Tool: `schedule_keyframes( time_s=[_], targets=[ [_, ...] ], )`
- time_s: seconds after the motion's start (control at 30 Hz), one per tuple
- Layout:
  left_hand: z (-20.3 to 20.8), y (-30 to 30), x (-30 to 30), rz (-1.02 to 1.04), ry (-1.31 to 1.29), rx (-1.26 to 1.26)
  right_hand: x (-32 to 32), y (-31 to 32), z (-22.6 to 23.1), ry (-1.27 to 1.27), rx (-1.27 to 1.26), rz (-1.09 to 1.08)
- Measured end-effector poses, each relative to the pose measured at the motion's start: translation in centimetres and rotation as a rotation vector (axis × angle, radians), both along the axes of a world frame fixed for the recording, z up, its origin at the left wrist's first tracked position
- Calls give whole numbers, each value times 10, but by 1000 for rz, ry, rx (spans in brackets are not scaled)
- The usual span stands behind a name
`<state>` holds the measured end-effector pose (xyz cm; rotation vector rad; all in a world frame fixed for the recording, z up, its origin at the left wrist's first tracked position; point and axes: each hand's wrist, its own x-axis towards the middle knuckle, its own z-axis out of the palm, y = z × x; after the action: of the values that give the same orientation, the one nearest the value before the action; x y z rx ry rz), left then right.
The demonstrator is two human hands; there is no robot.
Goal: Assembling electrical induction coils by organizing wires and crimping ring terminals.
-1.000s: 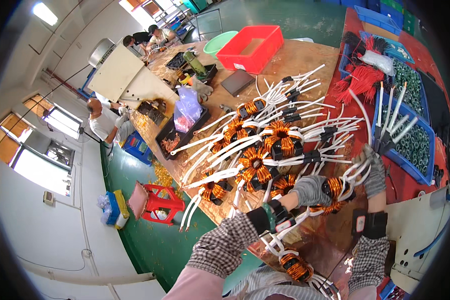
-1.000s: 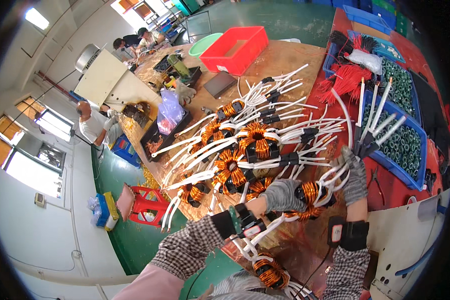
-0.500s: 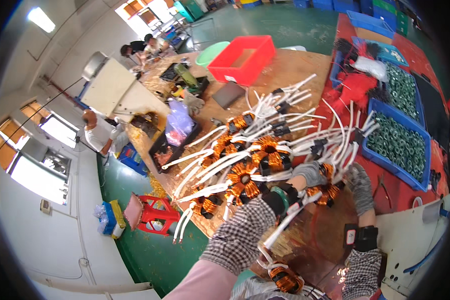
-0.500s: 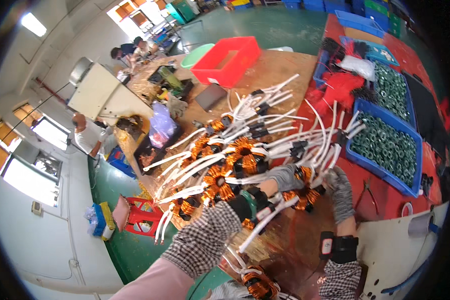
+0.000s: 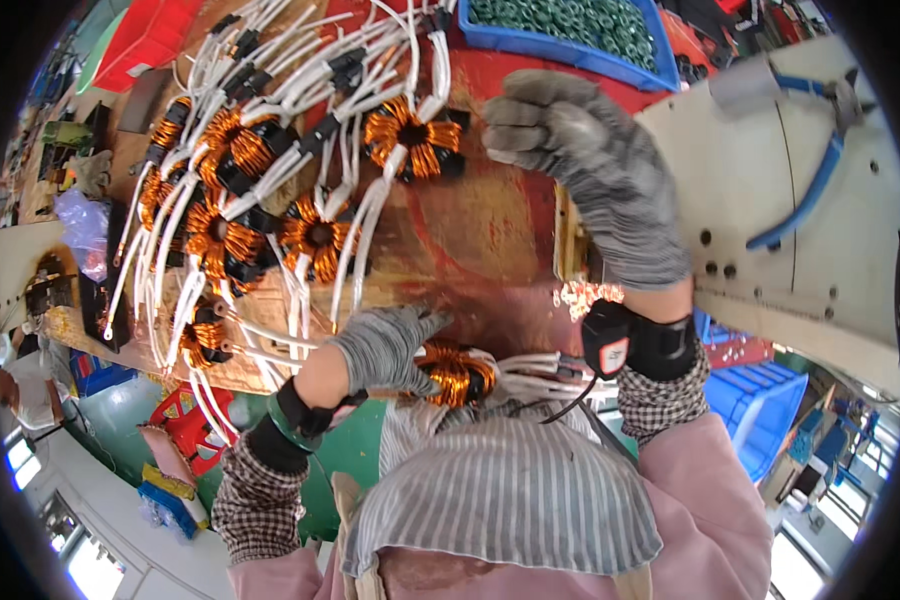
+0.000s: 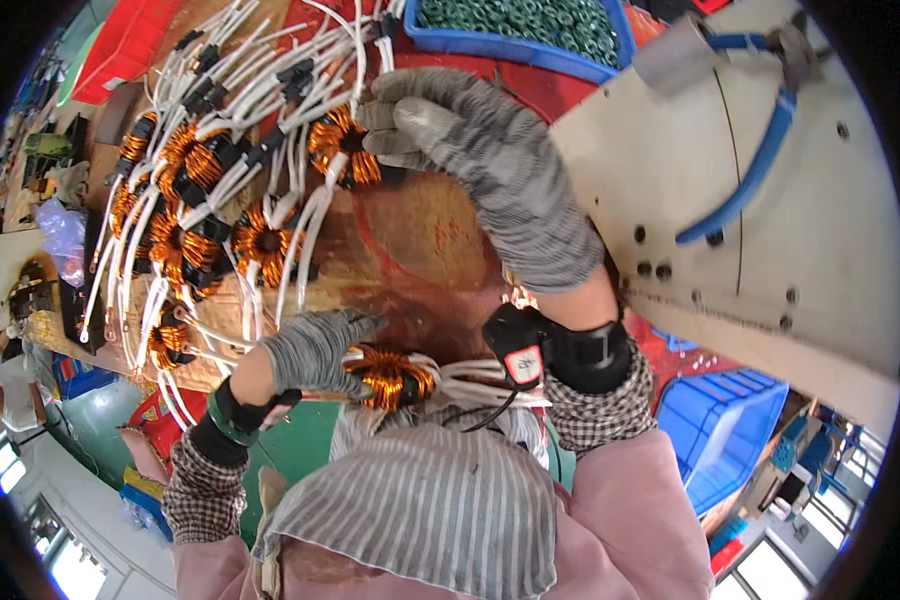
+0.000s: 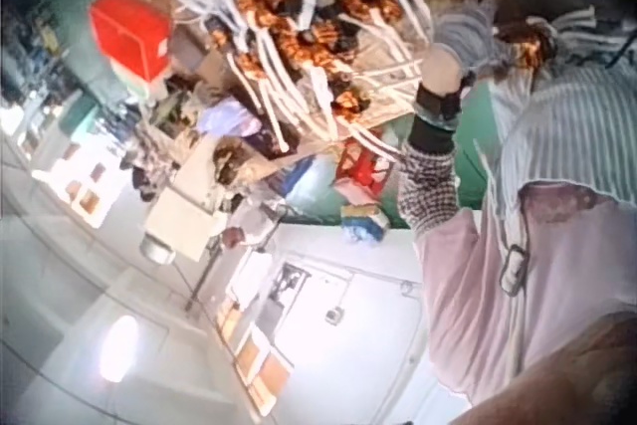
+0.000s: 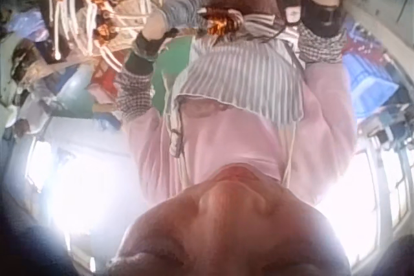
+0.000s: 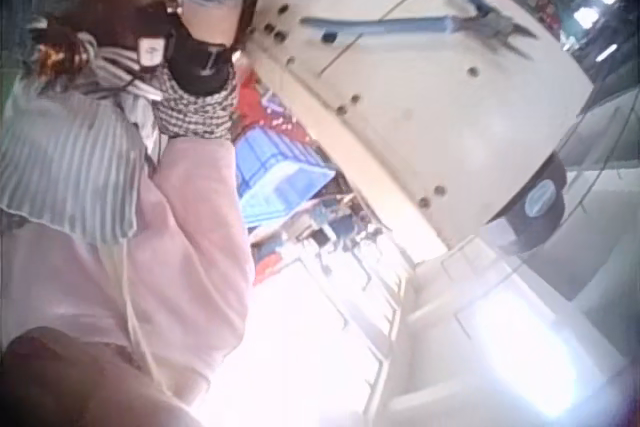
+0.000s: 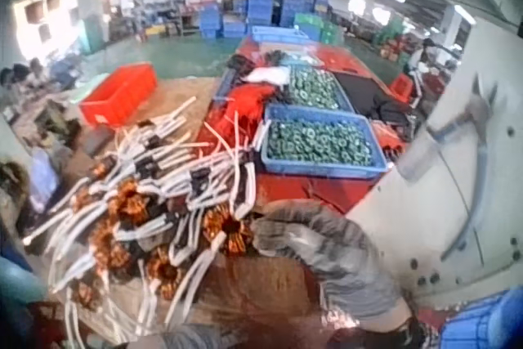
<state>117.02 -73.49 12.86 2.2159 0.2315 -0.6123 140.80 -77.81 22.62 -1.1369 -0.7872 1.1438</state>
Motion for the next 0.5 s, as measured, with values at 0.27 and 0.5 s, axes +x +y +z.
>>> schedule_keyframes(
  time_s=[0.27,0.5],
  targets=[
    [-13,-63,-45,141,30,370,-11,-117,56,-279,-32,106],
    [-32,-65,-40,39,163,542,-21,-223,-88,-1459,-634,659]
  ],
)
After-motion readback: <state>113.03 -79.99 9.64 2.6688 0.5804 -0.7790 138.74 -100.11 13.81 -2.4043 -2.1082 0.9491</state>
